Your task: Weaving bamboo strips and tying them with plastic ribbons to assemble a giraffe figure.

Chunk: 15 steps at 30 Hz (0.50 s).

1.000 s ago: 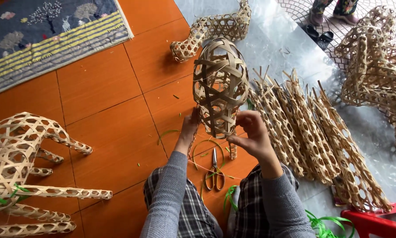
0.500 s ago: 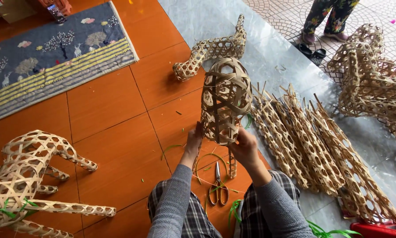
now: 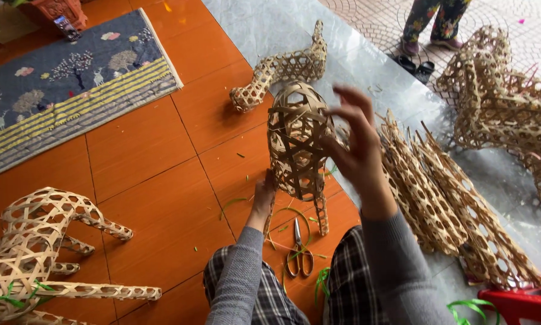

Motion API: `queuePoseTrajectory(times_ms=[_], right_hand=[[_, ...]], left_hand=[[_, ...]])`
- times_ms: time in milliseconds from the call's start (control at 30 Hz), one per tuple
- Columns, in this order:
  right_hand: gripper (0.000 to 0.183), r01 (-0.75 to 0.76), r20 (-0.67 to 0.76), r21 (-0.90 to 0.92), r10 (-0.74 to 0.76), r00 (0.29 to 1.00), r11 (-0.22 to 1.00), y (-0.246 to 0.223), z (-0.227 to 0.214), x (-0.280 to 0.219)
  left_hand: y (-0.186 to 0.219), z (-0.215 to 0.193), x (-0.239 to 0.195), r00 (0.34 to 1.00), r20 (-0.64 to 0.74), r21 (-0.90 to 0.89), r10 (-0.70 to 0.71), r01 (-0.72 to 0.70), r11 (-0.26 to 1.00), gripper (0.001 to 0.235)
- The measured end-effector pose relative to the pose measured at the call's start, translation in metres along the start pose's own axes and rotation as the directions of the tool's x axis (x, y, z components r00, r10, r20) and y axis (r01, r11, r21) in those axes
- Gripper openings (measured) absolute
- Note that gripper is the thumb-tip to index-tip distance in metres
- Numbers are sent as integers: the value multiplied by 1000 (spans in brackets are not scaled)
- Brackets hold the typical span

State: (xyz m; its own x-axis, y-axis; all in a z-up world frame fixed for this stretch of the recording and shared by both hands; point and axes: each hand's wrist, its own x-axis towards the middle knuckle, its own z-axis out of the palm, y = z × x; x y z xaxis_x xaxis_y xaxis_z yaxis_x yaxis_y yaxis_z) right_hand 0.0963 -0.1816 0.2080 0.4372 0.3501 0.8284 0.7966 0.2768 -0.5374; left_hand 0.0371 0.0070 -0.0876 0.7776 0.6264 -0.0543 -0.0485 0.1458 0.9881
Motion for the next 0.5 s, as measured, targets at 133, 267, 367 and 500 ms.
queuePoseTrajectory(times_ms=[133,267,367,500], right_hand=[[28,-20,195,-88,37,980,996,1,12,39],[25,-269,285,77,237,929,960,-3,21,46],[18,-336,179,167,306,935,927,11,26,38],[9,-337,14,325,352,936,884,23,24,29]], left_hand=[[35,-7,-14,989,140,109,-49,34,993,59],[40,-5,-20,989,77,64,-126,121,991,54],[30,-4,-16,990,-3,50,-141,141,989,54],[15,-5,-12,974,-96,36,-205,209,977,58]])
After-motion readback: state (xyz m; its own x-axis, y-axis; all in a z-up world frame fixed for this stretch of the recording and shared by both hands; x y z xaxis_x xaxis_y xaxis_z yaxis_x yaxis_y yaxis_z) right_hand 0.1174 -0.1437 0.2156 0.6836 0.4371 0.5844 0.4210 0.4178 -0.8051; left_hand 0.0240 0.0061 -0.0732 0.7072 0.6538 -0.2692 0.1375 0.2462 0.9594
